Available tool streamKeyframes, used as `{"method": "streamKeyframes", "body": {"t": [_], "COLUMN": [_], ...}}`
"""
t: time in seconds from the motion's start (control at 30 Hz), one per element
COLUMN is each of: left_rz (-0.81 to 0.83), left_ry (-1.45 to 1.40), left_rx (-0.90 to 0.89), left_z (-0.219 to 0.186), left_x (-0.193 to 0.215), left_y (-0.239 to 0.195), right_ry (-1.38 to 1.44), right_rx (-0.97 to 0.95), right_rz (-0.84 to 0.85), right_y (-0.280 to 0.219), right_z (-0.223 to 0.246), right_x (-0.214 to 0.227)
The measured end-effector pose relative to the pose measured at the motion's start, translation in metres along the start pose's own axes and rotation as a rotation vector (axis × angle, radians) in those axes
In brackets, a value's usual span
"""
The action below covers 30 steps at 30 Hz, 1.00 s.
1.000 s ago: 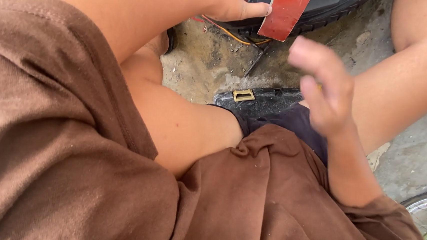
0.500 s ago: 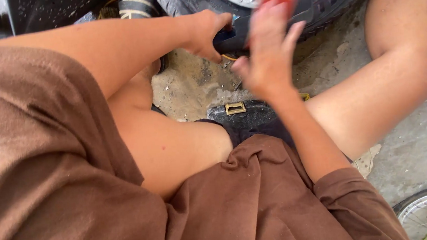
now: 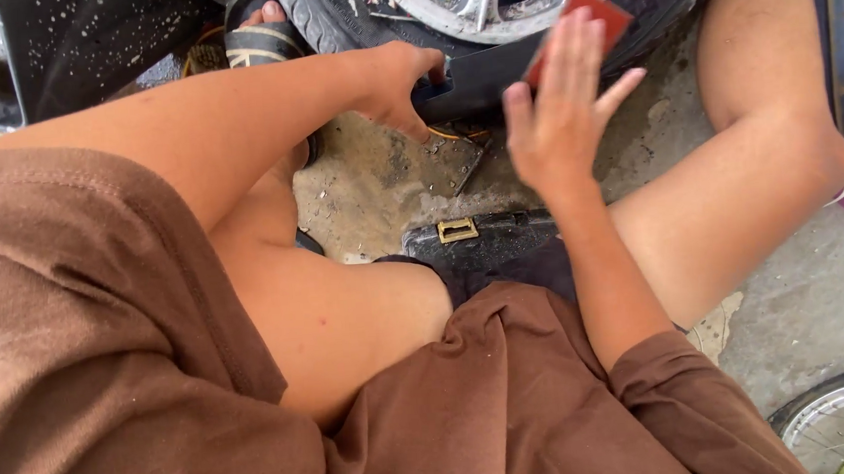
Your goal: The person sits on the ground and uses a red sanding block to smooth the surface of a black plastic car part held in their left hand. The sanding action is continuous and focused on the edges and flat surfaces of the part.
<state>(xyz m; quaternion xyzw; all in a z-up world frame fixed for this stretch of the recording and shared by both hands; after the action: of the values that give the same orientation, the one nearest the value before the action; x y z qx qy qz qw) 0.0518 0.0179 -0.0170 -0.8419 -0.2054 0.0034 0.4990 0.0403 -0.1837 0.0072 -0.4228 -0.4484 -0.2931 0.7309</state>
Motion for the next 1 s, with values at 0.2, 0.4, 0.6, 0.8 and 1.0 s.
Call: {"method": "streamKeyframes", "body": {"t": [0.2,0.4,0.6,0.8,1.0], "left_rz": [0.011,0.008,0.022,0.018,0.062], "left_ry": [-0.068,0.008,-0.005,-0.012,-0.007], "left_rx": [0.012,0.014,0.049,0.019,0.069], "left_z": [-0.003,0.001,-0.015,-0.003,-0.01], "left_x": [0.003,-0.002,0.008,-0.001,0.003], "left_y": [0.001,0.002,-0.018,-0.007,-0.012], "right_ry": [-0.029,-0.018,0.063,0.062,-0.055], "right_rx": [0.206,-0.159,0.264,-0.23,0.153], "right_rz": [0.121,0.074,-0.001,0.068,0.218], "right_y": [-0.007,0.001,-0.012,-0.001,-0.009], "right_z": [0.042,-0.007,0.035,-0.003,0.026], "right_x": [-0.019,-0.003,-0.012,0.014,-0.013]}}
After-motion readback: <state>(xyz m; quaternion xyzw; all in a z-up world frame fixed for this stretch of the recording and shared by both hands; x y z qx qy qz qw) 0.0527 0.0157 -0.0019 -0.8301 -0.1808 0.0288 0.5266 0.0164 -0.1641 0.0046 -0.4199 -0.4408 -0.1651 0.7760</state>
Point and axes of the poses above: each hand's wrist, its own y-axis towards the middle knuckle, its own x-axis out of the back of the hand, z = x × y, the point moved 3 cm from there along y, towards the middle knuckle, and after that the axes turned 8 degrees about z, right-handed, at the moved point
